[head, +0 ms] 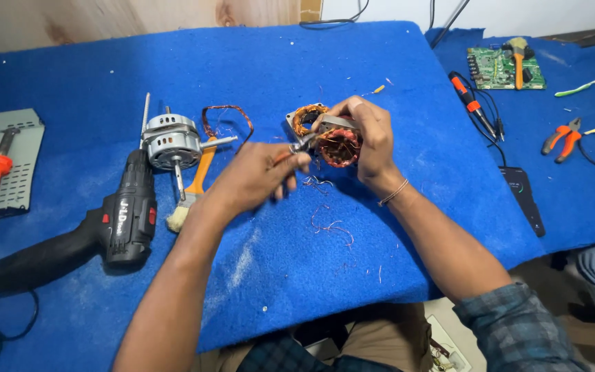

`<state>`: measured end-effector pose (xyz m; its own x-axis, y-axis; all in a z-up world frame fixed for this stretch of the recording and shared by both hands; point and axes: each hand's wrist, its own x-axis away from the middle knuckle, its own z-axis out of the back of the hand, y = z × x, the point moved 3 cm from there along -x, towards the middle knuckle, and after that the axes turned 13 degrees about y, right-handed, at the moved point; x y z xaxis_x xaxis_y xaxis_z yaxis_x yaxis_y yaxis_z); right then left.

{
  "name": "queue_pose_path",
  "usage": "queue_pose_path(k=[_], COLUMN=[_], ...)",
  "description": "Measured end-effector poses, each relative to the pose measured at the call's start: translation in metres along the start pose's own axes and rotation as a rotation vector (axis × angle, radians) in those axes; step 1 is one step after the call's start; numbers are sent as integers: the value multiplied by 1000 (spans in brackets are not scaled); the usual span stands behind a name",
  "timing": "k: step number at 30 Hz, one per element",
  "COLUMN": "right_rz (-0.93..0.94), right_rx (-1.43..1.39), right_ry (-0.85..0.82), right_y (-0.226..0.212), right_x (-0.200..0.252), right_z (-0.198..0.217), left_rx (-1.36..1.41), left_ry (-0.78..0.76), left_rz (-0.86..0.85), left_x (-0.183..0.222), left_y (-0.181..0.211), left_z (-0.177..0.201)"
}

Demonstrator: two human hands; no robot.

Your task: Disassembling an electric motor stator by cutting and removing copper wire windings using pliers

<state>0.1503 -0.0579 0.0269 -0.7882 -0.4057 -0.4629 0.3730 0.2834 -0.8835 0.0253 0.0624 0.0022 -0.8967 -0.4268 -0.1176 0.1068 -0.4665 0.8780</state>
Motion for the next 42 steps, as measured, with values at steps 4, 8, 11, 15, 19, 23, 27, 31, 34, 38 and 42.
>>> queue_pose_path(k=[4,8,11,15,19,23,27,31,34,38,42], right_rz=[45,-59,-203,-186,-131,-55,-103,-76,-53,-36,-50], right_rx=[15,-48,-168,-242,-153,-231,-382,-391,-467,-506,-520], right_ry=[2,17,98,84,70,-59,-162,-221,-232,-237,-246], right_y=[-14,-6,-2,23,-3,6,12,25,30,32,33], right_x=[3,-1,-7,-18,-3,4,7,4,3,4,5], right_z=[-1,0,4,16,4,0,0,2,1,0,-1], left_rx=[349,375,411,454,504,654,720,774,824,862,882], left_ry=[-268,-471,-504,-498,-549,-581,-644,-663,-718,-766,-766], left_rz=[230,328,345,314,285,238,273,269,272,286,279], left_x=[13,18,17,14,18,19,23,25,27,30,26], left_y=[11,6,-2,-10,-4,1,4,7,7,6,2], left_z=[-9,-10,-16,-38,-59,-70,-68,-69,-71,-75,-76])
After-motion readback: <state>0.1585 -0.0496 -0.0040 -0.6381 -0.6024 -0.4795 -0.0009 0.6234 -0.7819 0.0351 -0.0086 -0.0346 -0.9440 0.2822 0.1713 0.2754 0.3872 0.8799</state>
